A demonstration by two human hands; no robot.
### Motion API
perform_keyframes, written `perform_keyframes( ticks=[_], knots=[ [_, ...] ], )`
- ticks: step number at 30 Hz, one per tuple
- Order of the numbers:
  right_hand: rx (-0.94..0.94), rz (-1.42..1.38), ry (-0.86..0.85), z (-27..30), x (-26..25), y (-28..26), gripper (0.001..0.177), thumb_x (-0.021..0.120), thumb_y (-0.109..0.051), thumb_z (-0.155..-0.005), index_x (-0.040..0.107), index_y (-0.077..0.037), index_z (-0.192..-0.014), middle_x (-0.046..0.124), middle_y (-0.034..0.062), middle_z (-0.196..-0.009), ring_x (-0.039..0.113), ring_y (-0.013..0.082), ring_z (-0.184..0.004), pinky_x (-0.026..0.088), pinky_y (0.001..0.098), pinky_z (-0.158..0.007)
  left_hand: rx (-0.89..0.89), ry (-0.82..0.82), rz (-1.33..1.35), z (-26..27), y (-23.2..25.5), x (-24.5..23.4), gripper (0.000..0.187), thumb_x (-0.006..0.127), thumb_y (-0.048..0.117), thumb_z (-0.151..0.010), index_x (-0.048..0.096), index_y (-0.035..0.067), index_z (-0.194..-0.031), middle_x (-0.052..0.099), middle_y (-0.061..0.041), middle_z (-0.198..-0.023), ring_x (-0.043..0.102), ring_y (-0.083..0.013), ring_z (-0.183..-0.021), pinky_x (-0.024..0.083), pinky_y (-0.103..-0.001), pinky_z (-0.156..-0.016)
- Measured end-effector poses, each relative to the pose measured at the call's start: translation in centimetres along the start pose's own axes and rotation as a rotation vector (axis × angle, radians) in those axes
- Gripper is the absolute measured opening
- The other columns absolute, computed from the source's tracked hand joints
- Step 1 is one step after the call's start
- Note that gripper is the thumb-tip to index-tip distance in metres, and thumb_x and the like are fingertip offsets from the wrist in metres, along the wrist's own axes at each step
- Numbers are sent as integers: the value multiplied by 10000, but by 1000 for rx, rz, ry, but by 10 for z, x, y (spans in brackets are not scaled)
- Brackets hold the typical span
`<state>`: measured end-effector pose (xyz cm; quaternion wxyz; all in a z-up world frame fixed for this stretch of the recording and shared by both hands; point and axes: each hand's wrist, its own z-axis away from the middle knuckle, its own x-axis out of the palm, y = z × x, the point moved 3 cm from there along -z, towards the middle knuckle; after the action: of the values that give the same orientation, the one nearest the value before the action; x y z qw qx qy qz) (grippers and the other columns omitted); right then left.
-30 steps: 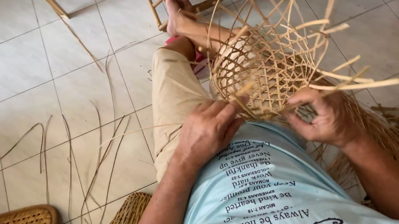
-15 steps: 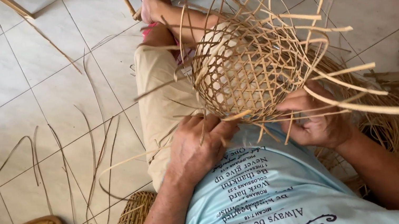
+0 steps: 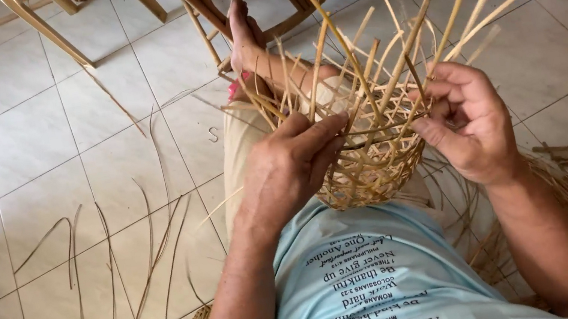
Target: A person is weaving a basket by hand using thin wooden or bamboo strands on a tiled floor.
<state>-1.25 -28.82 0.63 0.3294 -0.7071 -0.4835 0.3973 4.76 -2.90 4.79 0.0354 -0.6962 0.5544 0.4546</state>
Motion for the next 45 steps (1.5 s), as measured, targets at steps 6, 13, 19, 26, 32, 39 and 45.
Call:
perform_keyframes(
  ticks=[6, 13, 19, 26, 32, 39, 45],
  knots=[
    [-564, 460, 34, -1, 8, -15, 325, 679, 30, -998, 557, 58, -1298, 643, 220, -1182, 554, 139, -610, 477, 246, -483, -124, -125, 165, -14, -15, -10, 277, 728, 292, -965, 734, 145, -1199, 773, -36, -873, 733, -190, -705, 553, -343, -613],
    [-315, 353, -174, -22, 20, 27, 439, 764, -25, -912, 670, 9, -1339, 770, 175, -1015, 560, 157, -447, 448, 261, -381, -191, -22, 455, -9, -21, 1, 234, 837, 244, -877, 768, 142, -1076, 651, -91, -679, 722, -277, -664, 589, -382, -620],
    [-343, 366, -127, -18, 29, 17, 404, 757, -40, -925, 683, 23, -1318, 756, 187, -947, 525, 133, -417, 425, 269, -366, -229, 158, 261, 12, -31, 9, 188, 839, 290, -902, 781, 191, -1051, 651, -59, -808, 701, -227, -667, 591, -332, -583],
    [-325, 359, -122, -12, 28, 9, 388, 765, -33, -906, 713, -3, -1289, 728, 162, -869, 493, 121, -414, 409, 256, -368, -244, 212, 326, 25, -37, 20, 188, 854, 282, -893, 802, 192, -1050, 636, -32, -846, 660, -153, -663, 578, -274, -568],
    [-141, 375, -219, -20, 26, -32, 407, 687, -42, -931, 667, -63, -1337, 538, 28, -507, 393, 118, -350, 355, 238, -350, -219, 173, 371, 23, -32, 20, 197, 801, 269, -943, 800, 195, -1125, 604, -60, -838, 663, -194, -682, 578, -312, -600],
    [13, 303, -453, -36, 23, -23, 385, 590, 113, -878, 623, 20, -1250, 688, 190, -631, 557, 175, -363, 438, 317, -350, -209, 150, 361, 22, -30, 19, 186, 798, 256, -949, 795, 170, -1114, 596, -85, -841, 667, -232, -688, 579, -345, -623],
    [73, 54, -507, -46, 24, 6, 229, 513, 104, -916, 628, 23, -1097, 646, 103, -598, 623, 118, -410, 529, 251, -371, -226, 160, 359, 21, -32, 16, 173, 797, 269, -951, 797, 191, -1106, 590, -68, -841, 683, -234, -722, 579, -334, -651]
  ],
)
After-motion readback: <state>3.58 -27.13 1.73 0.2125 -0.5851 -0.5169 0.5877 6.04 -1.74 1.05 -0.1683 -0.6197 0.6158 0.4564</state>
